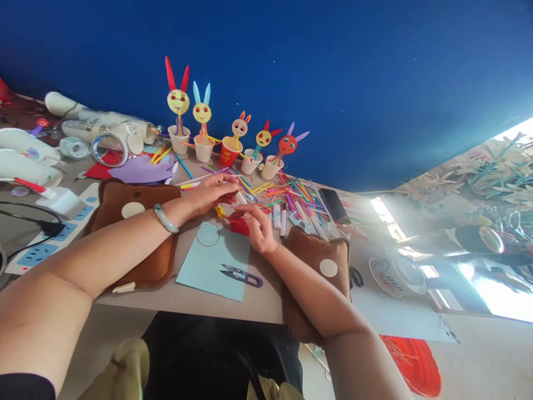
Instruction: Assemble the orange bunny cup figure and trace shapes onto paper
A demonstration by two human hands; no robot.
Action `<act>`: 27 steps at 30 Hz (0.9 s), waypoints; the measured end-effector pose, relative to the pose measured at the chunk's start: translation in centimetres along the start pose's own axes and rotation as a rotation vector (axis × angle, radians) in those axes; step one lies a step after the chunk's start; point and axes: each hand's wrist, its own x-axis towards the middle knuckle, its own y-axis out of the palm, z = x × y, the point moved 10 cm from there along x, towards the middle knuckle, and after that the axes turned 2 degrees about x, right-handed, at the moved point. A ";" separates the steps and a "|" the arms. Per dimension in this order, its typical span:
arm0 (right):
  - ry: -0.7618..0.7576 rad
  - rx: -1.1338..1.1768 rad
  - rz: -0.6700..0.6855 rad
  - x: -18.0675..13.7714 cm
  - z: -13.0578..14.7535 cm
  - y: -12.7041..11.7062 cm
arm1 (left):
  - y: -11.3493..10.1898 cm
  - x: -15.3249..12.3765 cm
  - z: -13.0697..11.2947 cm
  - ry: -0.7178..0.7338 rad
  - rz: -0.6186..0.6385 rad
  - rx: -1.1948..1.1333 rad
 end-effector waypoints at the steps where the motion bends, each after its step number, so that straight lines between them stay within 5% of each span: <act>1: 0.007 -0.053 -0.024 0.2 0.0 -0.4 | -0.3 0.2 0.1 0.018 -0.020 0.047; 5: 0.136 -0.467 0.010 0.9 -0.6 -1.4 | -0.6 0.5 -0.7 0.216 -0.034 0.503; 10: 0.305 -1.038 0.324 0.2 -2.8 -1.0 | 4.1 -1.3 0.8 0.487 0.421 1.156; 12: 0.322 -1.141 0.386 -0.2 -3.2 -0.9 | 4.7 -1.9 1.5 0.540 0.488 1.296; 19: 0.234 -1.070 0.355 0.3 -2.7 -0.4 | 4.3 -1.7 1.9 0.510 0.469 1.375; 27: 0.342 -0.820 0.388 0.0 -5.6 0.5 | 4.3 -1.7 0.4 0.407 0.372 1.335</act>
